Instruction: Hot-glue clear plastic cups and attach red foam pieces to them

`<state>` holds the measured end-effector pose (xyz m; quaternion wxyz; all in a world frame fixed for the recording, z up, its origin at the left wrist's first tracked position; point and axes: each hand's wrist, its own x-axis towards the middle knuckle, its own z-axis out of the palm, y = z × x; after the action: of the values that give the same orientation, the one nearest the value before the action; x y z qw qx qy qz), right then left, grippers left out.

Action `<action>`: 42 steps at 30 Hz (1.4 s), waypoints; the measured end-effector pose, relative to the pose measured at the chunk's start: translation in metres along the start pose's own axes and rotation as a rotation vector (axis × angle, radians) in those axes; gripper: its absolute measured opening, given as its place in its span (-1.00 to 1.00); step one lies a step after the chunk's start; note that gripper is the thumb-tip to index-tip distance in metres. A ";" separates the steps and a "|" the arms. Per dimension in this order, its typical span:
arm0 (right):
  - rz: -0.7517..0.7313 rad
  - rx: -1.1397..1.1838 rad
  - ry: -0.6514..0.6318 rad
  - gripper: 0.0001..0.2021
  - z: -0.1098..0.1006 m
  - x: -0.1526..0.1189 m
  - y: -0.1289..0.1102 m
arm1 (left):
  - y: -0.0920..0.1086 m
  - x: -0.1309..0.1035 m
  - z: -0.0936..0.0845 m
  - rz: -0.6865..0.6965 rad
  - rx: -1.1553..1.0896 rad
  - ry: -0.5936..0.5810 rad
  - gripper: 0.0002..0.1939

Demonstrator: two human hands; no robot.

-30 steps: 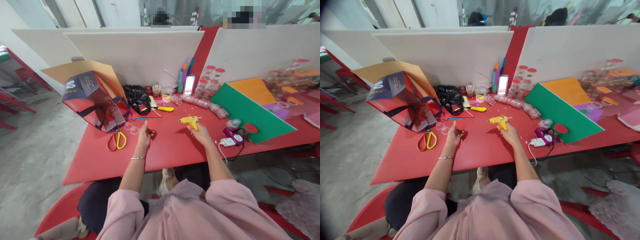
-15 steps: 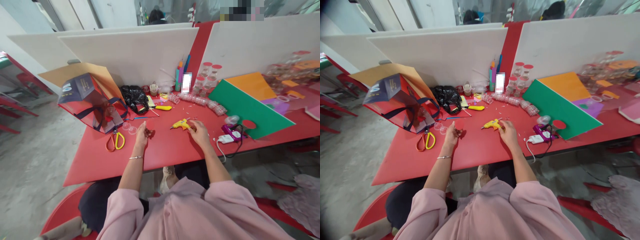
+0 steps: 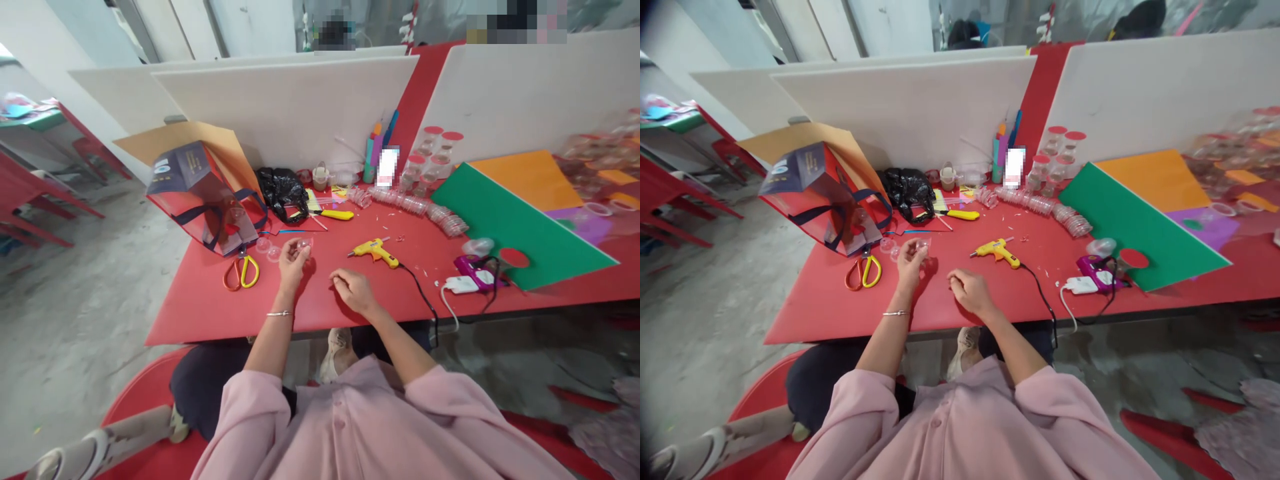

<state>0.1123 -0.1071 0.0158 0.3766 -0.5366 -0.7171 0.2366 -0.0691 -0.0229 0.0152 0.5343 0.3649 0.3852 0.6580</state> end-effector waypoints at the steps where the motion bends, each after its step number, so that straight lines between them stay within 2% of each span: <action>1: -0.020 -0.010 -0.009 -0.78 0.005 0.004 -0.005 | 0.001 -0.002 -0.004 0.014 -0.009 0.022 -0.62; 3: -0.047 -0.024 -0.018 -0.79 0.015 0.014 -0.014 | 0.005 -0.002 -0.016 0.013 -0.068 0.080 -0.66; 6: -0.068 0.005 -0.058 -0.76 0.029 0.028 -0.025 | 0.012 0.003 -0.037 -0.085 -0.292 0.149 -0.64; 10: -0.068 0.065 -0.120 -0.73 0.047 0.046 -0.040 | 0.017 0.011 -0.056 -0.135 -0.423 0.151 -0.56; 13: -0.089 0.041 -0.126 -0.75 0.062 0.057 -0.047 | 0.016 0.013 -0.057 -0.183 -0.440 0.138 -0.58; 16: -0.094 0.021 -0.080 -0.76 0.077 0.066 -0.045 | 0.012 0.012 -0.052 -0.228 -0.456 0.147 -0.63; 20: -0.007 0.071 0.052 -0.75 0.088 0.075 -0.032 | 0.011 0.011 -0.048 -0.157 -0.414 0.184 -0.66; 22: 0.025 0.103 0.088 -0.70 0.089 0.083 -0.025 | 0.013 0.011 -0.047 -0.034 -0.305 0.281 -0.65; 23: 0.016 0.101 0.085 -0.67 0.090 0.088 -0.023 | 0.014 0.010 -0.047 0.046 -0.240 0.370 -0.64; 26: -0.108 0.013 0.021 -0.54 0.097 0.107 -0.025 | 0.020 0.009 -0.047 0.253 -0.102 0.670 -0.62; 28: -0.184 -0.041 -0.044 -0.46 0.109 0.122 -0.030 | 0.023 0.007 -0.046 0.309 -0.048 0.755 -0.60; 30: -0.205 -0.048 -0.119 -0.40 0.123 0.137 -0.035 | 0.025 0.005 -0.046 0.327 0.053 0.748 -0.57; 32: -0.158 0.025 -0.171 -0.43 0.134 0.149 -0.038 | 0.025 0.004 -0.047 0.333 0.236 0.715 -0.52; 35: -0.004 0.274 -0.120 -0.56 0.137 0.157 -0.034 | 0.021 0.005 -0.051 0.353 0.595 0.675 -0.48; 37: 0.069 0.399 -0.035 -0.63 0.126 0.153 -0.025 | 0.015 0.006 -0.053 0.355 0.821 0.605 -0.50; 39: 0.162 0.568 0.040 -0.68 0.105 0.143 -0.013 | 0.008 0.008 -0.054 0.310 1.023 0.474 -0.51; 42: 0.430 1.138 0.064 -0.74 0.070 0.118 0.002 | -0.002 0.008 -0.052 0.227 1.266 0.248 -0.53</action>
<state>0.0415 0.0099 0.0055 0.5693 -0.3907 -0.3422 0.6373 -0.1154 -0.0211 -0.0090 0.0951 0.5686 0.7161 0.3935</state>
